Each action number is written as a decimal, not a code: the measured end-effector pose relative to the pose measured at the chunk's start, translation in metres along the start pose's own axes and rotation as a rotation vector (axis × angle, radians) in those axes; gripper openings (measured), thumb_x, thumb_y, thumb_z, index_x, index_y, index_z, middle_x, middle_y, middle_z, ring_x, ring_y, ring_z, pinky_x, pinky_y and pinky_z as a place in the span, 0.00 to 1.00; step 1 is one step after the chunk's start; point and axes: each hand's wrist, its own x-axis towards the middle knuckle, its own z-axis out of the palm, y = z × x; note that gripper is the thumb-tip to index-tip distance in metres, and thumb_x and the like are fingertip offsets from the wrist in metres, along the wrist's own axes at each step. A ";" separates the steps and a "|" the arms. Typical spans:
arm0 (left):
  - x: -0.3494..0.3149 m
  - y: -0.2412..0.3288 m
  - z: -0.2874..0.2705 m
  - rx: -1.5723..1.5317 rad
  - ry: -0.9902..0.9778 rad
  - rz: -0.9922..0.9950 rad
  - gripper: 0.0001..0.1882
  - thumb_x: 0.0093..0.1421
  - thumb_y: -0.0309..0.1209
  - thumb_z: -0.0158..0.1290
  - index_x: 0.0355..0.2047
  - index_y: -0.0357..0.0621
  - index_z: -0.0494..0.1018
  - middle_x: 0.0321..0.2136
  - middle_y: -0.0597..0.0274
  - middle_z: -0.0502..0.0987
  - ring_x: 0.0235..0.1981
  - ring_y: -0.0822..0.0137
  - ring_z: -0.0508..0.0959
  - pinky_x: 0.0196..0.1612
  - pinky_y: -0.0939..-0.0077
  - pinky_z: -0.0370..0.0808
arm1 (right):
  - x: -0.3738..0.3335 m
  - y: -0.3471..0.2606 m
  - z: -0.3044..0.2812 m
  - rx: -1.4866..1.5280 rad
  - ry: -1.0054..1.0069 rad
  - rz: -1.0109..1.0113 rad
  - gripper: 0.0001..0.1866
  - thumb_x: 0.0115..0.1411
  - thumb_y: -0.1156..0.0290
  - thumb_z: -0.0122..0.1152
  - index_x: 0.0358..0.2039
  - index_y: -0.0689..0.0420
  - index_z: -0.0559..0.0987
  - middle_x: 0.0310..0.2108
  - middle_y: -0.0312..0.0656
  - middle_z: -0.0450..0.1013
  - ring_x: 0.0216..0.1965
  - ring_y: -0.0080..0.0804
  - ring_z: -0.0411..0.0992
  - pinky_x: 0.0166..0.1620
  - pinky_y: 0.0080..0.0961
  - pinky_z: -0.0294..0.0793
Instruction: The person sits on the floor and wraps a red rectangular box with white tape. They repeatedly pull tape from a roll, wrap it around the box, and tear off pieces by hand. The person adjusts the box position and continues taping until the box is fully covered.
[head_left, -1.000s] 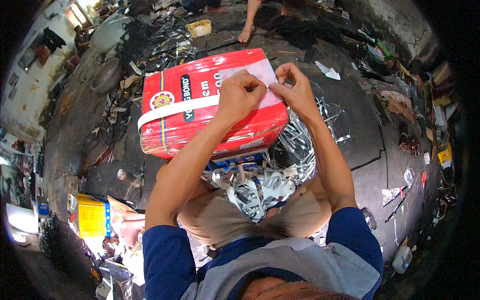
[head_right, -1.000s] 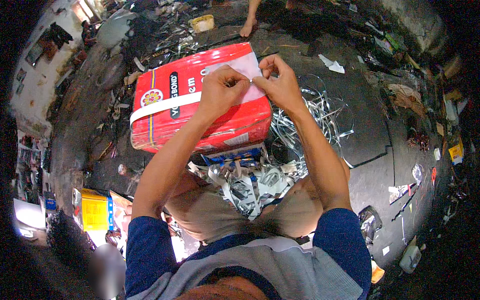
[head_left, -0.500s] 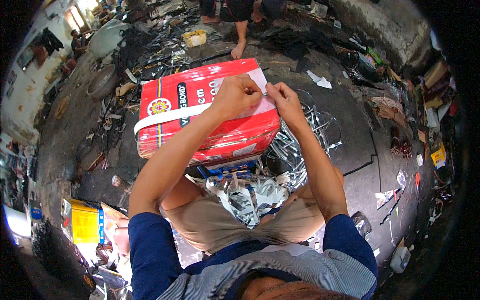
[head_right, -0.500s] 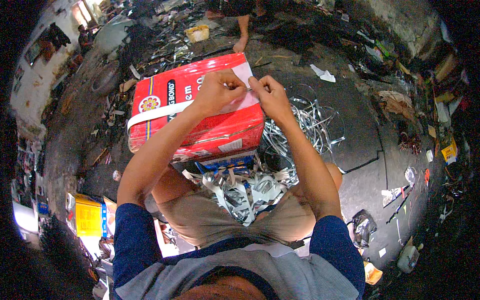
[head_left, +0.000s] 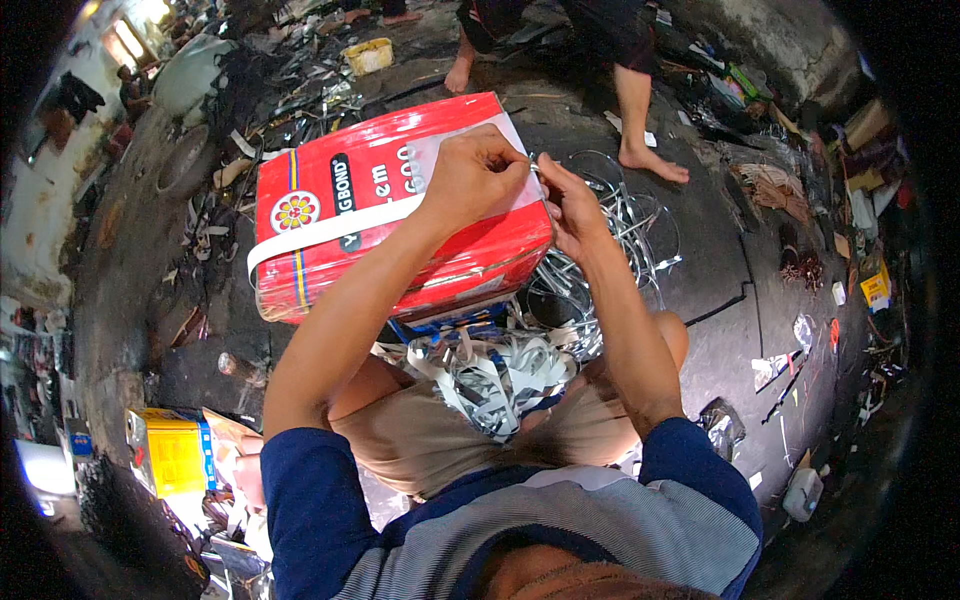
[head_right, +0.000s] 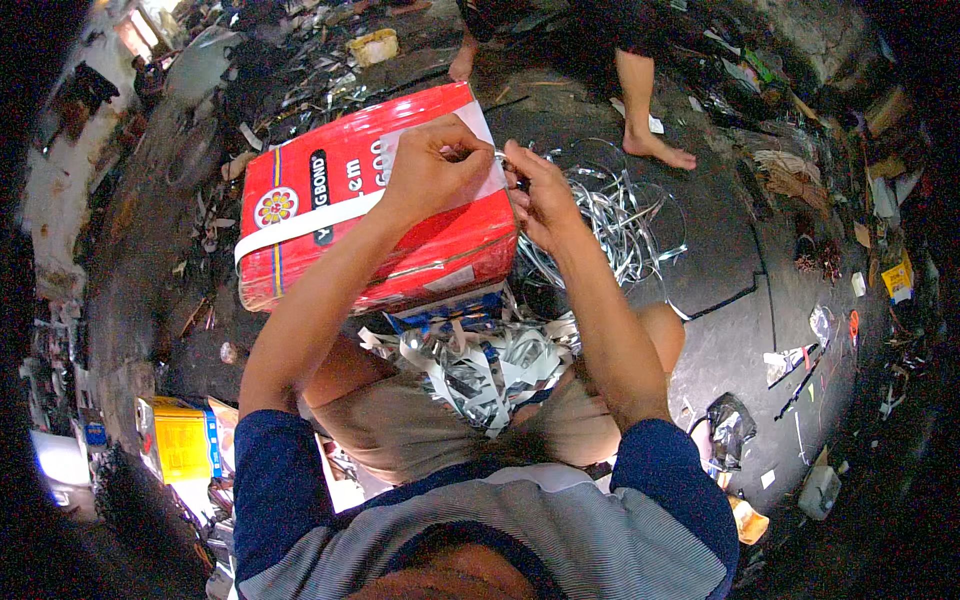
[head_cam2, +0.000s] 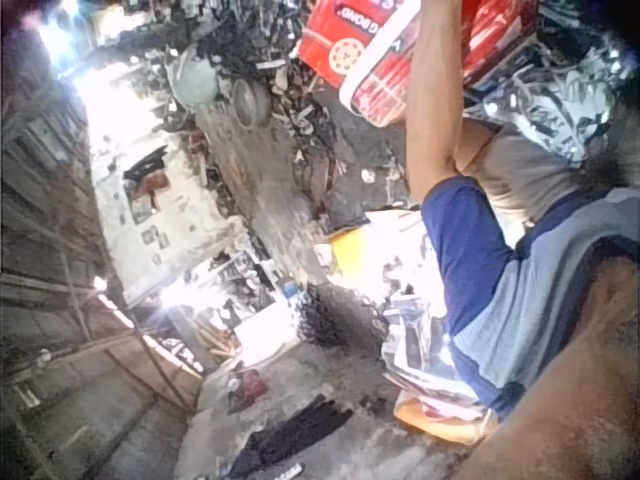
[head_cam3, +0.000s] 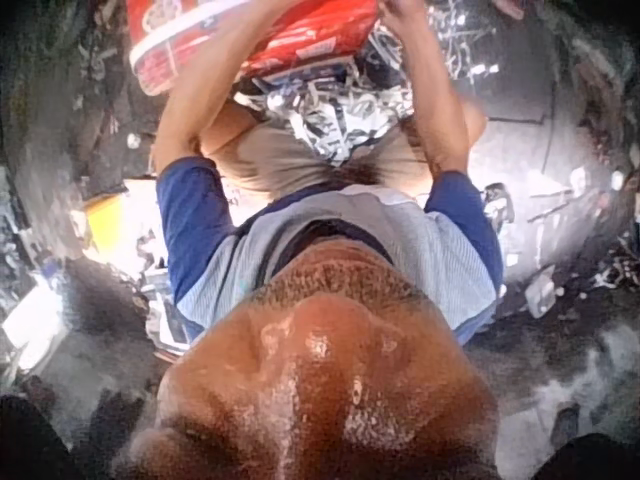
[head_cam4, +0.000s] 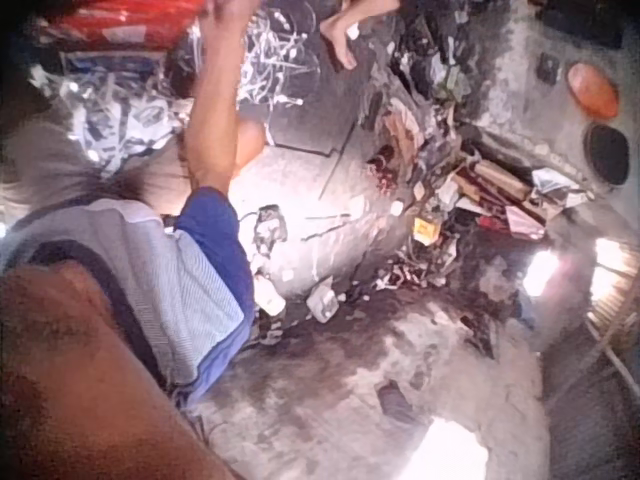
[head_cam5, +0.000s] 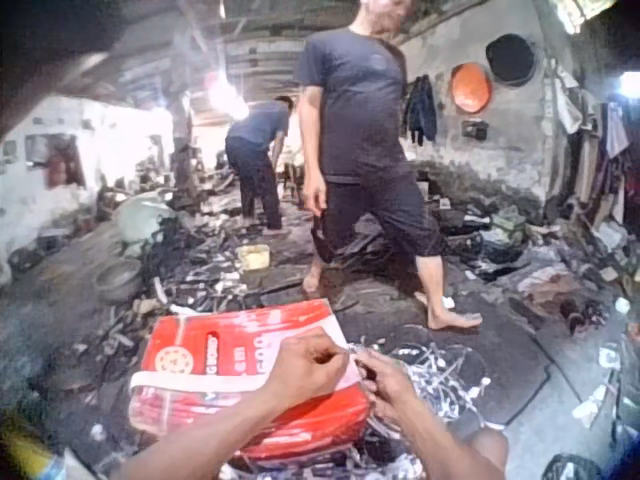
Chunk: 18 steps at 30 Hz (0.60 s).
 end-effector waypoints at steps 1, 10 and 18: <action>0.000 0.001 0.001 0.008 -0.007 -0.006 0.04 0.52 0.24 0.61 0.25 0.35 0.81 0.23 0.56 0.79 0.23 0.66 0.80 0.28 0.74 0.75 | -0.002 -0.008 0.003 -0.043 0.006 0.014 0.17 0.66 0.49 0.57 0.31 0.49 0.73 0.20 0.28 0.65 0.13 0.15 0.57 0.13 0.16 0.52; 0.001 0.002 -0.001 0.026 -0.007 -0.009 0.03 0.52 0.24 0.62 0.26 0.36 0.81 0.23 0.62 0.78 0.23 0.76 0.76 0.27 0.80 0.71 | 0.056 -0.038 0.021 -1.397 0.315 -0.561 0.22 0.63 0.54 0.55 0.36 0.63 0.83 0.37 0.61 0.79 0.43 0.60 0.78 0.48 0.47 0.75; 0.000 0.009 -0.005 0.059 -0.048 -0.076 0.04 0.53 0.25 0.63 0.29 0.37 0.83 0.25 0.63 0.80 0.27 0.76 0.79 0.31 0.81 0.75 | 0.065 0.027 -0.030 -0.918 0.352 -0.463 0.14 0.61 0.66 0.58 0.35 0.63 0.85 0.34 0.55 0.81 0.39 0.44 0.81 0.45 0.34 0.77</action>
